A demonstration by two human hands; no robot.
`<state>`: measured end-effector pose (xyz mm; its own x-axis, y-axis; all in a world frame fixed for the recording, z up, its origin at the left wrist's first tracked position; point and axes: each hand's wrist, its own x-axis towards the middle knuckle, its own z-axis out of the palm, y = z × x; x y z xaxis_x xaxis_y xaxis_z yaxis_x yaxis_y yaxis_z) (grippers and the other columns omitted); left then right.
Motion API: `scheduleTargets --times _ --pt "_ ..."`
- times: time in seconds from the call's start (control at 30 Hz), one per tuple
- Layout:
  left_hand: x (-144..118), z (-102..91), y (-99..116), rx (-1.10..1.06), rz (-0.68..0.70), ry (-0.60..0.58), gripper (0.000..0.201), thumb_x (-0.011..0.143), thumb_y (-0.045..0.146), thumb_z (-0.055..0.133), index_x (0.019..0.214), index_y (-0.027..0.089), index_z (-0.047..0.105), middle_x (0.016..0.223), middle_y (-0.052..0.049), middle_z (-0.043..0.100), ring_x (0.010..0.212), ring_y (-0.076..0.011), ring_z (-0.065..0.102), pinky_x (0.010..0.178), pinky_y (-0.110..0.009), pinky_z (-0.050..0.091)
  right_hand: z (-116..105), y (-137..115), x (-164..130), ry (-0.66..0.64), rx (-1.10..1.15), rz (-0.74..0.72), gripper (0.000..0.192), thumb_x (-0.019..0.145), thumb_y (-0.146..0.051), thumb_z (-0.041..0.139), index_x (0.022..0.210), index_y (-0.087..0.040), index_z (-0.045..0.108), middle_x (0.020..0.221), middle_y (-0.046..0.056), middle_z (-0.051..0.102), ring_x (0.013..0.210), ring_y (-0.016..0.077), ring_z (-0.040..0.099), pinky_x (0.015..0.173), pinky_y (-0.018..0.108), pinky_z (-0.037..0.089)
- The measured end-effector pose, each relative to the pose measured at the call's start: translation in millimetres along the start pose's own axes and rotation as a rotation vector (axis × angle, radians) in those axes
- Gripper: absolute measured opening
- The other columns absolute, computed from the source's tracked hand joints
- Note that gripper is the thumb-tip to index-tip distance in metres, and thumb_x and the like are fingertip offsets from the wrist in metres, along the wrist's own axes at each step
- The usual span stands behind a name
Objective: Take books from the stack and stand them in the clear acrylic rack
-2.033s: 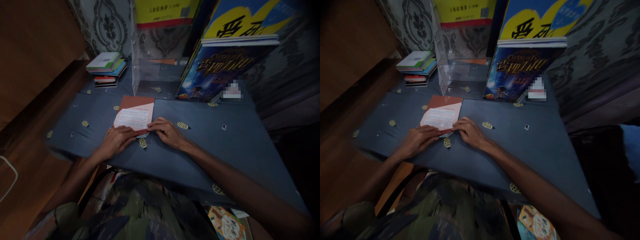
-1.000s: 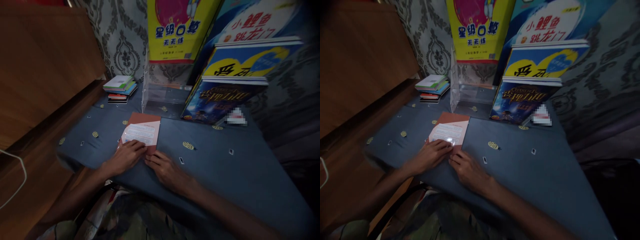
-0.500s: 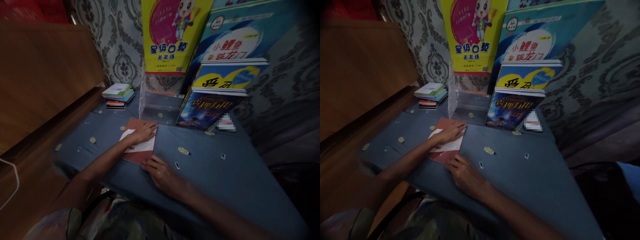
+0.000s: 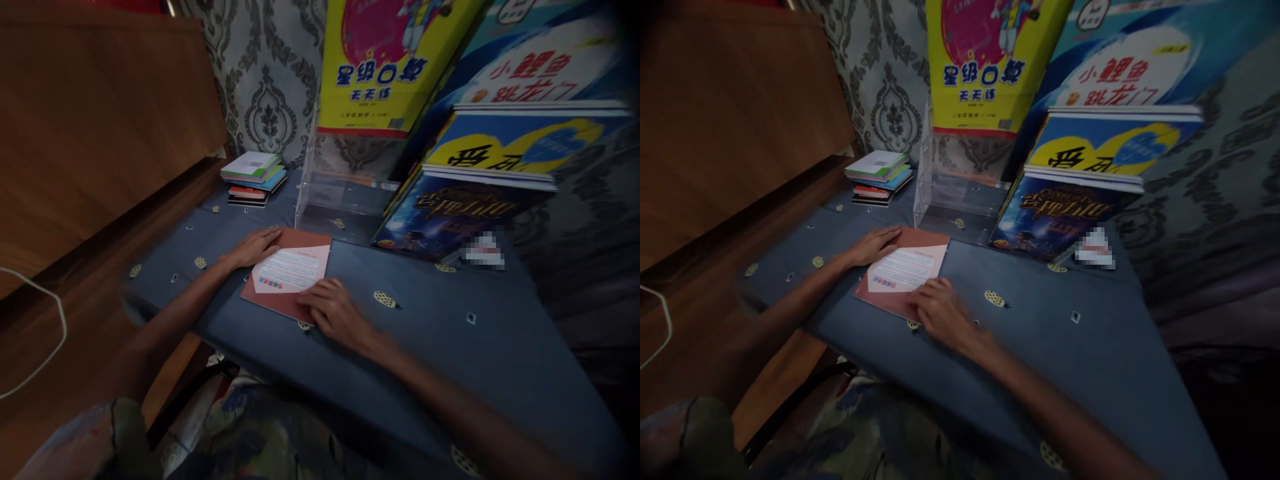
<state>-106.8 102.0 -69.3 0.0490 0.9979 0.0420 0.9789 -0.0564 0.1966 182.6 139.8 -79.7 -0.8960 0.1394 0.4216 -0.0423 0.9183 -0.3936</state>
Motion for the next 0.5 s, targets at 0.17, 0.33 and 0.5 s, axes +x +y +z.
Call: scheduleTargets --times 0.17,0.33,0.5 --pt "-4 7.6 3 -0.027 -0.050 0.001 0.059 0.104 0.041 0.028 0.156 0.015 0.029 0.164 -0.013 0.027 0.152 -0.0250 0.025 0.122 -0.048 0.022 7 69 39 0.002 -0.130 0.213 0.039 0.095 -0.024 0.046 0.127 -0.017 0.067 0.140 0.016 0.062 0.130 0.0290 0.056 0.109 0.054 0.042" --pt "-5 7.2 6 -0.031 -0.057 -0.019 0.059 0.104 0.041 0.027 0.156 0.014 0.028 0.165 -0.012 0.024 0.154 -0.0234 0.021 0.123 -0.047 0.020 15 95 46 -0.017 -0.255 0.371 0.052 0.100 -0.036 0.036 0.146 -0.016 0.050 0.155 0.016 0.046 0.145 0.0304 0.040 0.117 0.058 0.031" --pt "-5 7.4 5 -0.050 -0.066 -0.014 0.057 0.103 0.039 0.029 0.156 0.016 0.029 0.165 -0.011 0.025 0.154 -0.0236 0.021 0.123 -0.049 0.019 18 68 26 -0.118 -0.334 0.357 0.057 0.103 -0.038 0.030 0.153 -0.013 0.038 0.160 0.018 0.036 0.150 0.0310 0.030 0.119 0.059 0.027"
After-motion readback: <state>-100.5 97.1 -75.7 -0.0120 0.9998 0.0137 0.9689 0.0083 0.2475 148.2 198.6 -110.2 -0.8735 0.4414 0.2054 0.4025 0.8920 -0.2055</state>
